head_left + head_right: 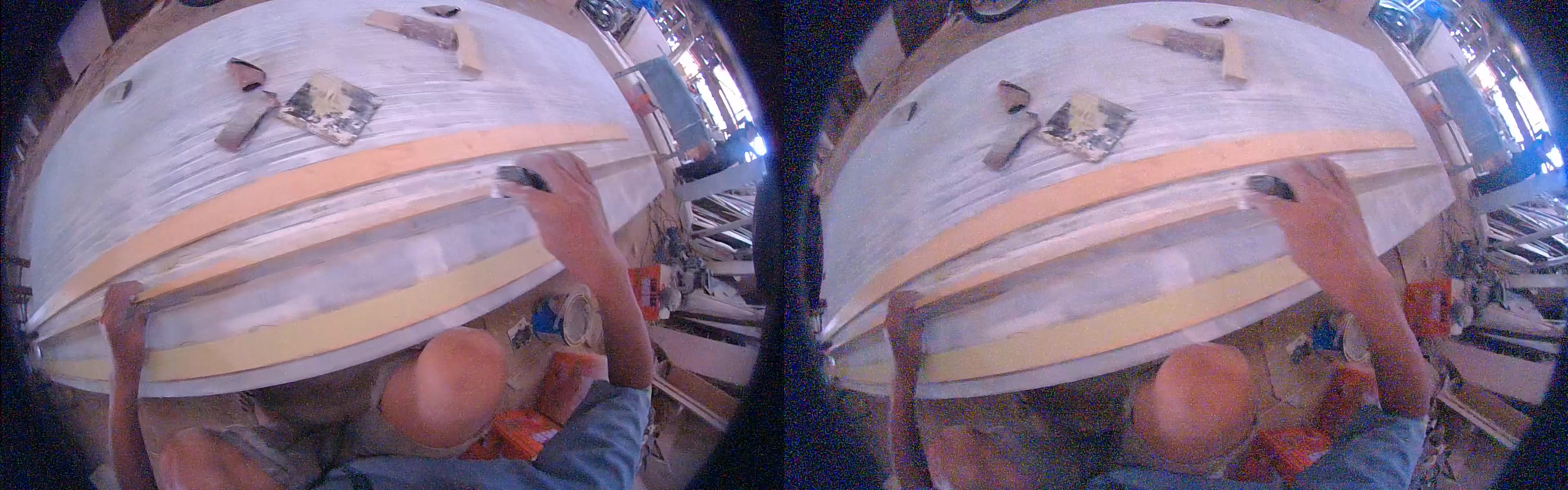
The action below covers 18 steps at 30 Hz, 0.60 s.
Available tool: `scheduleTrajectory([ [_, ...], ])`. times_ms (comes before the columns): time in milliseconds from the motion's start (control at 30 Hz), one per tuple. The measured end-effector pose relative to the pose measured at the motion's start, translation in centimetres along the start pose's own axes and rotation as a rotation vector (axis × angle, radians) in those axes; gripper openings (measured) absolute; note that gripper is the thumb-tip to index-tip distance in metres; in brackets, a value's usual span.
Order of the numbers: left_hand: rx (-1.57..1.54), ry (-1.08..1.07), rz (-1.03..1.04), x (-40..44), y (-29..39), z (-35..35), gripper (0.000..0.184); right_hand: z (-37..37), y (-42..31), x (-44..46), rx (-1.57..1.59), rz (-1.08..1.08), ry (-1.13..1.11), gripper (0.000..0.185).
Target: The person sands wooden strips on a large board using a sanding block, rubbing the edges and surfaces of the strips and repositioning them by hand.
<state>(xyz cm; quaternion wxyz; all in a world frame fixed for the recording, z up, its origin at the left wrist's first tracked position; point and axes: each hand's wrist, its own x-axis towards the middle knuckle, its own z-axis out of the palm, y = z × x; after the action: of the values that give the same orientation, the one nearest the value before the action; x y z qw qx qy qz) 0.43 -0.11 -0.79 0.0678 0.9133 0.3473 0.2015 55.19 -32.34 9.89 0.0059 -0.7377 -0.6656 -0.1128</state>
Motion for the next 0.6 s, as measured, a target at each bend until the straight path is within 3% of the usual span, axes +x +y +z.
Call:
scheduleTrajectory([
  [67,0.184,-0.013,0.041,-0.4,-0.1,0.6,0.037,-0.1,0.5,-1.0,0.025,0.058,0.039,0.036],
  [133,0.199,0.051,0.19,0.7,3.4,2.3,0.033,-0.5,-0.6,-1.0,0.27,0.208,0.175,0.038],
  [200,-0.078,-0.123,0.127,4.6,11.3,1.6,0.031,-0.8,-3.1,0.9,0.391,0.196,0.208,0.039],
  [267,-0.156,-0.189,0.109,6.8,15.9,0.7,0.035,-0.6,-4.9,2.2,0.463,0.186,0.246,0.039],
  [367,0.003,-0.167,0.123,5.5,13.2,-0.7,0.036,-2.0,-7.7,3.6,0.442,0.029,0.16,0.042],
  [567,0.006,-0.08,-0.057,0.5,3.9,-2.9,0.032,-0.3,-14.2,7.7,0.615,-0.229,0.045,0.045],
  [600,0.018,-0.054,0.003,-0.1,2.7,-2.1,0.031,0.2,-15.5,8.7,0.619,-0.267,0.021,0.048],
])
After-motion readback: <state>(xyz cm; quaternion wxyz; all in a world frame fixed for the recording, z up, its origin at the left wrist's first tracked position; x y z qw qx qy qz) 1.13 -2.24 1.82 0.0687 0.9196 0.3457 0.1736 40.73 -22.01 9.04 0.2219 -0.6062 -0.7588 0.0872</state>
